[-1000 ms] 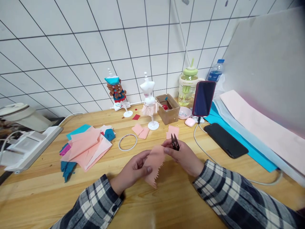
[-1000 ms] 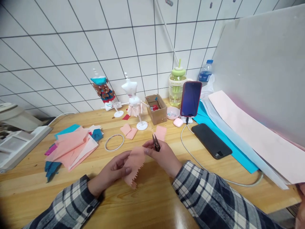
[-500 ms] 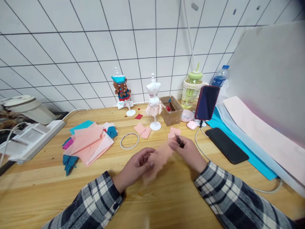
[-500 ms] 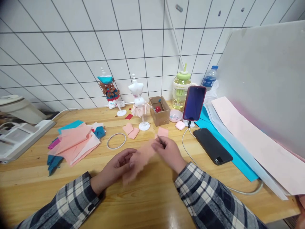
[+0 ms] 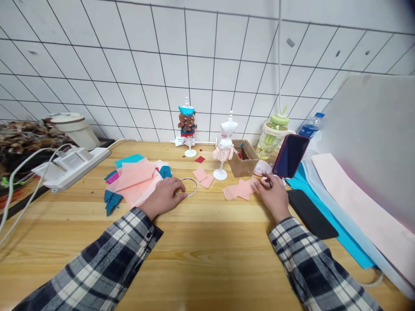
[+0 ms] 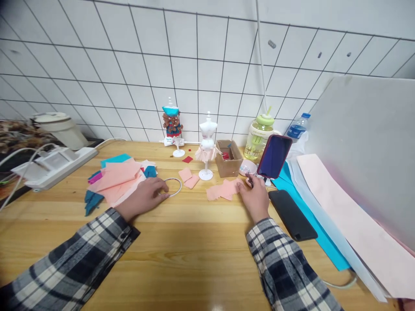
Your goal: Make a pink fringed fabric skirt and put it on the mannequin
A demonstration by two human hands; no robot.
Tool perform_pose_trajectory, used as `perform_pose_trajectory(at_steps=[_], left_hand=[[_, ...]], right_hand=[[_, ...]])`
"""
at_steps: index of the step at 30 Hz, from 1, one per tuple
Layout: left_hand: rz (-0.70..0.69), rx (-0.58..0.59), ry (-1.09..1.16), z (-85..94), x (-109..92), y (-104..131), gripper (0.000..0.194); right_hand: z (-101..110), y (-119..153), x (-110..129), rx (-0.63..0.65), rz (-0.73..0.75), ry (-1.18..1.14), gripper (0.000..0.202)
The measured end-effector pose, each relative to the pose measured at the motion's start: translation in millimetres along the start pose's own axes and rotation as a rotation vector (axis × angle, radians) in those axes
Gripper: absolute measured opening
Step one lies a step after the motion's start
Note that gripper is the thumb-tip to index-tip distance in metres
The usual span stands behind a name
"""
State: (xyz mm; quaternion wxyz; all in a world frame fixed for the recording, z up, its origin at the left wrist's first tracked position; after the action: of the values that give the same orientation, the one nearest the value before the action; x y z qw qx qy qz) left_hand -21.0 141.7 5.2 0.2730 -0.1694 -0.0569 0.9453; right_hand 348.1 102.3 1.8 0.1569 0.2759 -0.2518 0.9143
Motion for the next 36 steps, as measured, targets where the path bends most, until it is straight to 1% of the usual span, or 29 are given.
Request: perform_pose_trajectory(at_steps=[2, 5, 8, 10, 12, 14, 16, 18, 20, 22, 24, 27, 29, 31, 33, 36], left_hand=[[-0.036, 0.027, -0.008, -2.5, -6, 1, 0.024], [-0.077, 0.039, -0.015, -5.0, -16, 1, 0.021], [-0.084, 0.037, -0.023, -7.3, -21, 2, 0.018], [-0.059, 0.021, -0.043, -6.7, -20, 3, 0.017], [0.002, -0.018, -0.106, -2.0, -14, 5, 0.015], [0.060, -0.077, -0.164, 6.5, -10, 8, 0.013], [0.054, -0.145, -0.164, 15.1, -16, 9, 0.019], [-0.016, -0.184, -0.126, 18.1, -33, 5, 0.028], [-0.093, -0.179, -0.107, 13.1, -53, -4, 0.028], [-0.160, -0.140, -0.124, 1.6, -73, -17, 0.030], [-0.177, -0.098, -0.159, -11.1, -83, -31, 0.029], [-0.128, -0.044, -0.234, -24.8, -79, -47, 0.029], [-0.115, -0.022, -0.269, -28.6, -74, -51, 0.029], [-0.123, -0.021, -0.296, -27.7, -71, -50, 0.029], [-0.157, -0.030, -0.307, -24.1, -73, -46, 0.028], [-0.291, -0.069, -0.249, -15.0, -88, -35, 0.024]], right_hand=[[11, 5, 4, -0.088, 0.029, -0.039, 0.054], [15, 13, 10, -0.082, 0.041, -0.153, 0.045], [6, 23, 22, 0.029, 0.065, -0.228, 0.038], [-4, 29, 32, 0.120, 0.096, -0.227, 0.034], [-11, 34, 39, 0.182, 0.120, -0.216, 0.031], [-15, 37, 43, 0.214, 0.132, -0.211, 0.030], [-17, 38, 46, 0.236, 0.135, -0.210, 0.031], [-19, 40, 51, 0.244, 0.140, -0.221, 0.031], [-21, 43, 58, 0.252, 0.158, -0.238, 0.031], [-24, 48, 66, 0.281, 0.191, -0.251, 0.030], [-27, 52, 73, 0.315, 0.222, -0.257, 0.029], [-26, 55, 75, 0.330, 0.237, -0.268, 0.027], [-24, 53, 73, 0.324, 0.232, -0.276, 0.026], [-24, 52, 71, 0.326, 0.228, -0.282, 0.026], [-25, 52, 70, 0.342, 0.225, -0.284, 0.026], [-28, 51, 70, 0.377, 0.204, -0.298, 0.027]])
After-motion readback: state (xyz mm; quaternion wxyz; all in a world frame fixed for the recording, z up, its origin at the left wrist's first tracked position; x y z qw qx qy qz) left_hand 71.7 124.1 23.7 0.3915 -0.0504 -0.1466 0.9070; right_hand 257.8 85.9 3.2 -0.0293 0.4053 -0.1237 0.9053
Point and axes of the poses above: each hand's wrist, its own y-axis away from the middle knuckle, its own z-axis out of the back of the hand, x = y × z, the point moved 10 cm from there along -y, towards the middle knuckle, and after that the axes turned 1 degree about -z, right-handed, at the moved point
